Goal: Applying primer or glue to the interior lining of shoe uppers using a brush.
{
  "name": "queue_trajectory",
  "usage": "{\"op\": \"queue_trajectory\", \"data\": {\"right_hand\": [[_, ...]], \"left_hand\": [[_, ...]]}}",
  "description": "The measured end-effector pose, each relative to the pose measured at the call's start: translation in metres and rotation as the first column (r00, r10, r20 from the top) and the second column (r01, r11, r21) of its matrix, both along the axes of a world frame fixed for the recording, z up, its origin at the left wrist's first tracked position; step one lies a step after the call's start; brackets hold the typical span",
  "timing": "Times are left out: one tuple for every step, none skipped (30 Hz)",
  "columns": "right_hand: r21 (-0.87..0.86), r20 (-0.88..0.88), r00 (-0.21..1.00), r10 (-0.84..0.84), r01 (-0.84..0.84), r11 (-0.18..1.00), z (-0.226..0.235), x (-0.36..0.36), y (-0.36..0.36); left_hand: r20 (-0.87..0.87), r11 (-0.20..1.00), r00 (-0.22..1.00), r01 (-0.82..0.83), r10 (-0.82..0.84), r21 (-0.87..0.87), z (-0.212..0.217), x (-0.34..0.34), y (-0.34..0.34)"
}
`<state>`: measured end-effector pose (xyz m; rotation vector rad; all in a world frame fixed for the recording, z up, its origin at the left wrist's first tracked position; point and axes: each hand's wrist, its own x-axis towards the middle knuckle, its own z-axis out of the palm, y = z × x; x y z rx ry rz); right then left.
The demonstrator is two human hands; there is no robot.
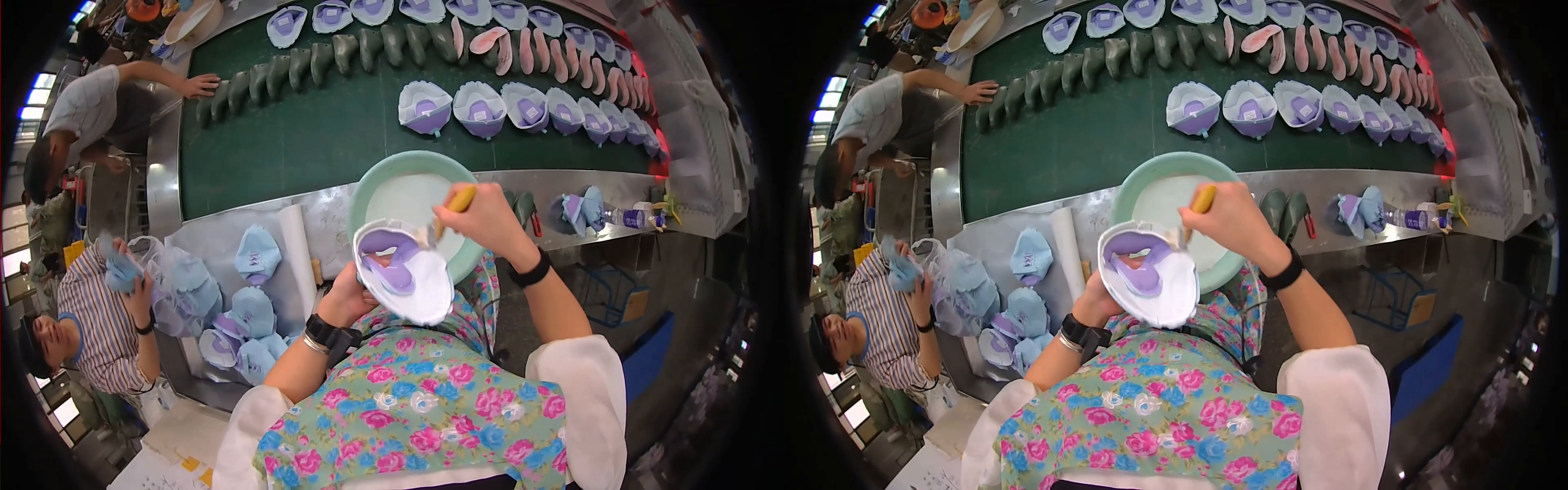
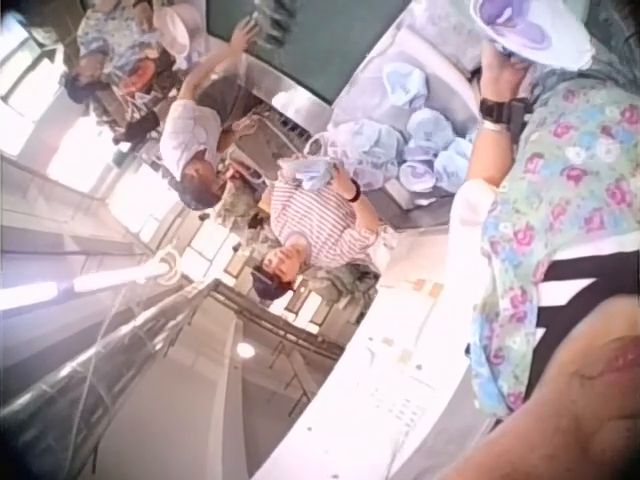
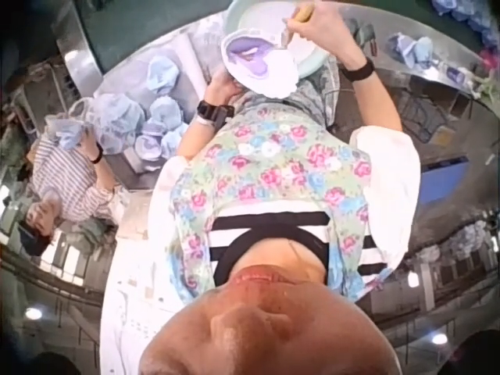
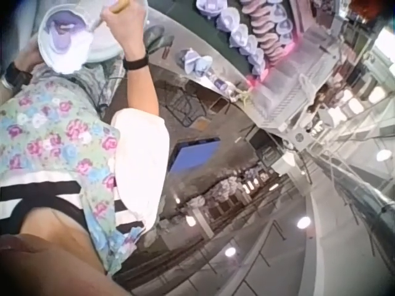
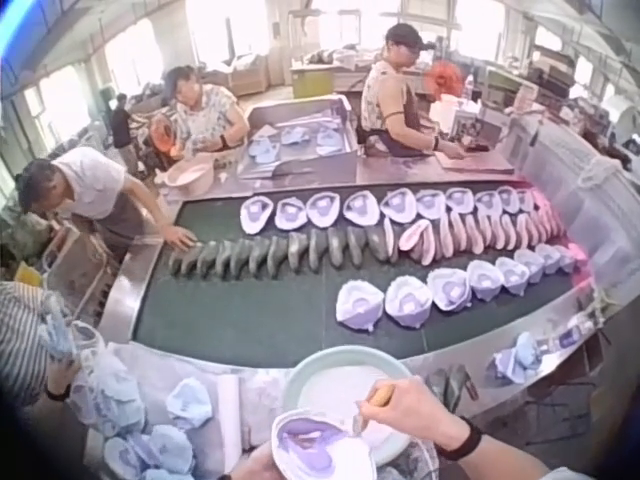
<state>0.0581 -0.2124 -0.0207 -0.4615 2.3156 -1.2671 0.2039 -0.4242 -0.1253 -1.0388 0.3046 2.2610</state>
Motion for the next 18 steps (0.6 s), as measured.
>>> {"op": "queue_trajectory", "data": {"right_hand": [[0.001,-0.009,1.000,0.002,-0.002,1.000,0.000,0.000,0.007],[0.071,0.057,0.996,-0.067,0.063,0.996,0.001,0.003,0.015],[0.139,0.112,0.985,-0.134,0.118,0.983,-0.002,0.002,0.021],[0.044,0.178,0.946,-0.272,0.269,0.962,0.000,0.002,0.030],[-0.053,0.264,0.886,-0.380,0.407,0.912,-0.001,0.002,0.036],[-0.085,0.300,0.834,-0.463,0.507,0.858,-0.001,0.000,0.043],[-0.109,0.343,0.769,-0.539,0.602,0.791,-0.005,0.000,0.051],[-0.125,0.350,0.738,-0.577,0.647,0.752,-0.008,-0.001,0.057],[-0.137,0.356,0.702,-0.617,0.692,0.709,-0.010,0.000,0.062],[-0.142,0.351,0.696,-0.627,0.701,0.699,-0.019,0.002,0.067],[-0.131,0.359,0.683,-0.636,0.712,0.690,-0.025,0.003,0.064],[-0.101,0.379,0.684,-0.624,0.701,0.706,-0.029,0.005,0.061],[-0.068,0.399,0.682,-0.613,0.689,0.722,-0.033,0.007,0.057],[-0.058,0.416,0.685,-0.598,0.677,0.734,-0.037,0.006,0.050],[-0.042,0.433,0.685,-0.586,0.664,0.746,-0.040,0.006,0.044],[-0.042,0.459,0.671,-0.582,0.671,0.740,-0.043,0.005,0.040],[-0.042,0.479,0.688,-0.545,0.638,0.769,-0.044,0.001,0.031],[-0.042,0.459,0.682,-0.569,0.657,0.753,-0.046,0.000,0.029]], "left_hand": [[0.063,0.997,0.998,0.012,-0.007,-0.077,-0.002,-0.008,-0.003],[-0.039,0.991,0.996,0.077,-0.082,-0.109,-0.007,-0.008,-0.011],[-0.048,0.971,0.998,0.020,-0.033,-0.239,0.002,-0.020,-0.014],[-0.079,0.963,0.997,-0.019,-0.002,-0.268,-0.003,-0.030,-0.023],[-0.108,0.949,0.994,-0.068,0.036,-0.308,-0.005,-0.038,-0.040],[-0.279,0.937,0.960,-0.080,-0.019,-0.339,-0.016,-0.051,-0.062],[-0.433,0.924,0.898,-0.095,-0.082,-0.370,-0.021,-0.071,-0.075],[-0.445,0.825,0.895,-0.227,-0.032,-0.517,-0.030,-0.093,-0.075],[-0.482,0.811,0.876,-0.264,-0.026,-0.523,-0.054,-0.117,-0.087],[-0.507,0.749,0.860,-0.302,-0.052,-0.589,-0.066,-0.144,-0.085],[-0.500,0.671,0.863,-0.330,-0.071,-0.664,-0.081,-0.167,-0.084],[-0.530,0.645,0.846,-0.376,-0.054,-0.666,-0.102,-0.188,-0.085],[-0.539,0.629,0.842,-0.418,-0.002,-0.656,-0.116,-0.209,-0.079],[-0.530,0.645,0.847,-0.420,0.028,-0.638,-0.135,-0.223,-0.079],[-0.514,0.694,0.857,-0.395,0.042,-0.602,-0.149,-0.234,-0.076],[-0.527,0.801,0.849,-0.340,0.035,-0.494,-0.160,-0.237,-0.075],[-0.469,0.833,0.883,-0.252,-0.010,-0.492,-0.173,-0.233,-0.083],[-0.358,0.866,0.929,-0.106,-0.088,-0.488,-0.171,-0.226,-0.081]]}}
